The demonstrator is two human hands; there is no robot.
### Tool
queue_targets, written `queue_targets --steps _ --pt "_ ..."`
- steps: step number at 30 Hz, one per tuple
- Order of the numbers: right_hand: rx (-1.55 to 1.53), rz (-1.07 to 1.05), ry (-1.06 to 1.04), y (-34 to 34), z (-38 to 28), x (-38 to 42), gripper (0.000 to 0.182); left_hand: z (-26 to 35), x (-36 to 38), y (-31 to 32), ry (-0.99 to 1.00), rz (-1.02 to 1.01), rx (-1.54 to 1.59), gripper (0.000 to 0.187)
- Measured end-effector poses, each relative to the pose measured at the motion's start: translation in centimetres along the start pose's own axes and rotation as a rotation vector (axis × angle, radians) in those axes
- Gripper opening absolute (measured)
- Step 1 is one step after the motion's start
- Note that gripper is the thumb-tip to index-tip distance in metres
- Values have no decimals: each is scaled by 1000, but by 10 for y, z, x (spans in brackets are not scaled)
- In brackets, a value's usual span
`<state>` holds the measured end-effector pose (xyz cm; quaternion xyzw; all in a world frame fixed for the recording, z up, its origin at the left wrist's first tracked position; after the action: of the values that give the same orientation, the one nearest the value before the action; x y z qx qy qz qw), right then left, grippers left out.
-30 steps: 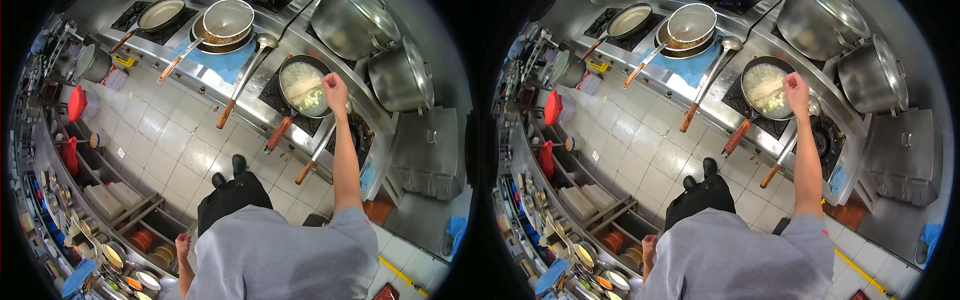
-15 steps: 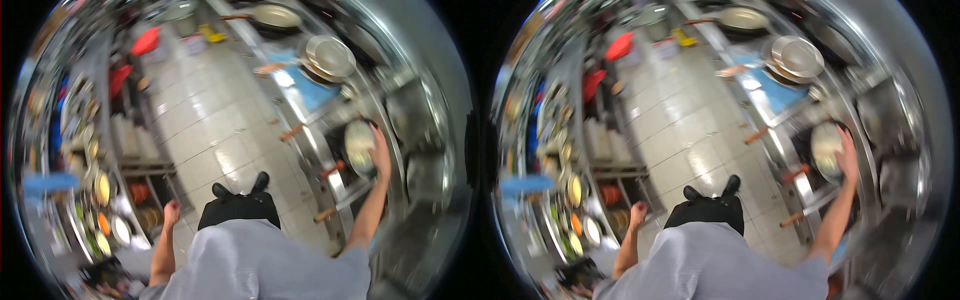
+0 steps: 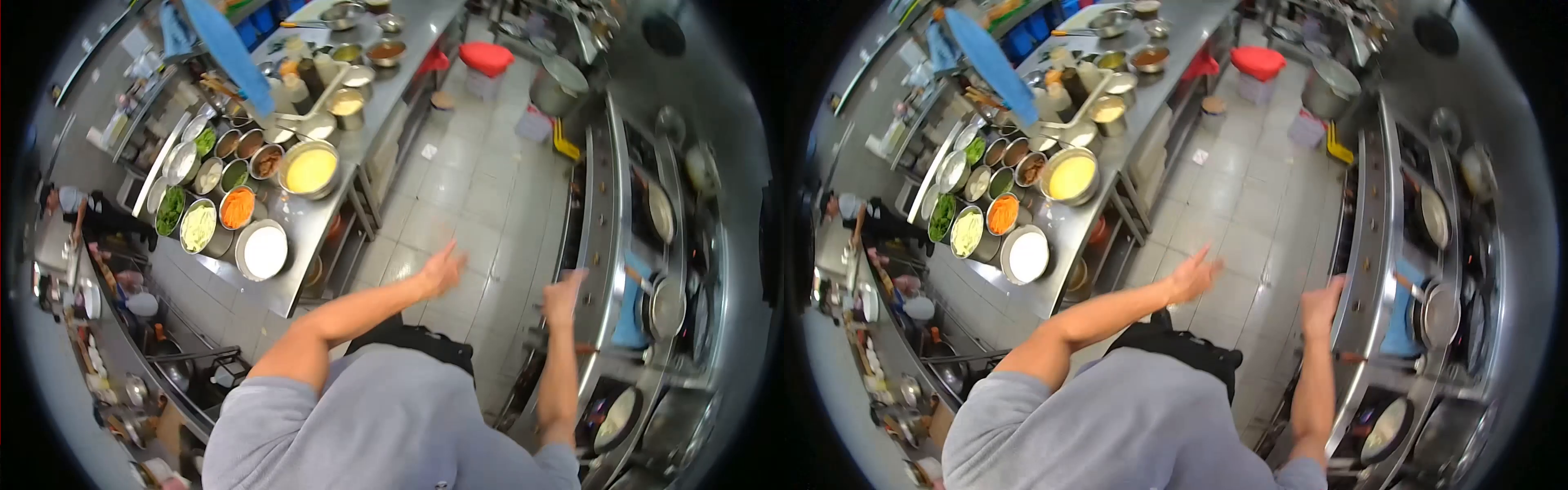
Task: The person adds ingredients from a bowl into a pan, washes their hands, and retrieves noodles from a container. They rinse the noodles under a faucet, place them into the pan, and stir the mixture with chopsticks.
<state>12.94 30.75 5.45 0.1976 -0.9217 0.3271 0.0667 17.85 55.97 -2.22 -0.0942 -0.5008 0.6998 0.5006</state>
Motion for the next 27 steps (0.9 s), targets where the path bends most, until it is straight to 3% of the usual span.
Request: queue_targets --steps 2,6,9,12,15,22,26,27 --pt "12 -88 39 54 7 -24 79 -28 33 15 -7 152 -3 43" --pt "72 -69 69 113 -3 -65 54 -110 93 -40 -74 507 273 50" --pt "-676 -133 159 132 -6 -129 63 -211 132 -94 -234 937 532 41" --pt "-1076 -297 1 122 -57 -184 80 -306 187 -140 -461 1254 519 38" --pt "-1122 -432 -122 109 -97 -236 78 -364 239 -187 -654 1463 435 39" --pt "-725 -557 -201 89 -163 -378 73 -439 276 -261 -939 1747 448 58" --pt "-692 -773 -368 90 -245 -469 72 -478 284 -258 -1052 1899 620 41" --pt "-685 -832 -413 91 -268 -490 72 -476 287 -257 -1130 1935 614 25"
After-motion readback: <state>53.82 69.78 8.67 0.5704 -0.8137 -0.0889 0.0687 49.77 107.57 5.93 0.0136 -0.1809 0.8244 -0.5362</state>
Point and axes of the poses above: each hand's wrist, its own x-axis away from the middle knuckle, its own y-axis out of the palm, z = x × y, the point moved 4 cm from there along -x, towards the middle knuckle, and after that the axes turned 11 degrees about -z, right-handed, at the moved point
